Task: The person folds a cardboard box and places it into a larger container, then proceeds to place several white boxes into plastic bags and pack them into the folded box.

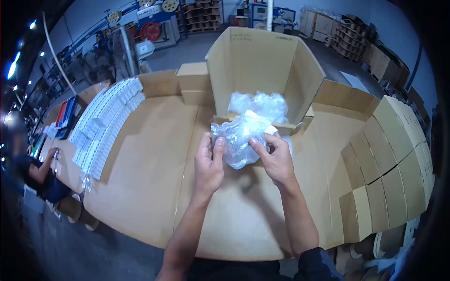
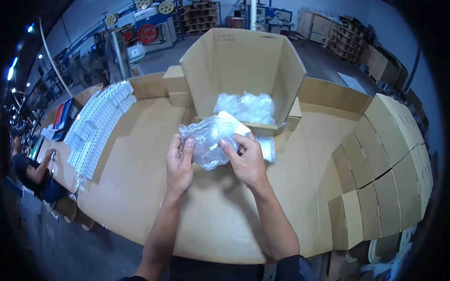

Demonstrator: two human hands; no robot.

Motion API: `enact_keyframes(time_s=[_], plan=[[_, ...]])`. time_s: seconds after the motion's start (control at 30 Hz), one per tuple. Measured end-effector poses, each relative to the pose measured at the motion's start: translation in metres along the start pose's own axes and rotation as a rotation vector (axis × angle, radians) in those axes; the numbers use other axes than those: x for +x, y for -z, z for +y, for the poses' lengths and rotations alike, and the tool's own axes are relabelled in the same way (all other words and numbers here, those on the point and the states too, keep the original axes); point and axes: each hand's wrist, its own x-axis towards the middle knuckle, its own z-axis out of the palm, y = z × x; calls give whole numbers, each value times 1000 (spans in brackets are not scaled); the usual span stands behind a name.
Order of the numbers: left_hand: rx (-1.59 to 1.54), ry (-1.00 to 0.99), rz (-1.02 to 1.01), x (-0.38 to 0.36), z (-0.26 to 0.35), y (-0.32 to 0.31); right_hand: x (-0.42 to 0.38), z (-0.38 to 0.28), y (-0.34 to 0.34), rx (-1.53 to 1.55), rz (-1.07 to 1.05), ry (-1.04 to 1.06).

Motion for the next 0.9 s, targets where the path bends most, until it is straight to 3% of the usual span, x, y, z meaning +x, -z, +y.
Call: enact_keyframes(time_s=[0.13,0.23,0.37,0.4,0.5,0.53,0.67,0.77,0.8,0.9], plan=[[112,-49,245,-33,-10,18,-67,13,-26,84,-45,-74],[232,-14,278,-56,-3,22,-105,25,-37,251,-15,-136],[187,45,124,-73,-2,42,-118,2,-15,57,-80,-248],[201,78,88,-76,-2,48,-120,8,-14,123,-53,-224],[218,172,-21,-78,-6,55,-114,12,-23,-73,-37,-35],[206,206,-49,-80,-10,54,-112,-3,-26,-163,-57,-112],[129,180,-99,-65,-7,66,-117,14,-32,9,-44,-239],[21,148,125,-55,-10,86,-128,22,-33,74,9,-258],[-151,159,173,-53,-14,91,-131,24,-35,83,56,-254],[-319,232,339,-80,-22,65,-138,27,-49,120,194,-246]])
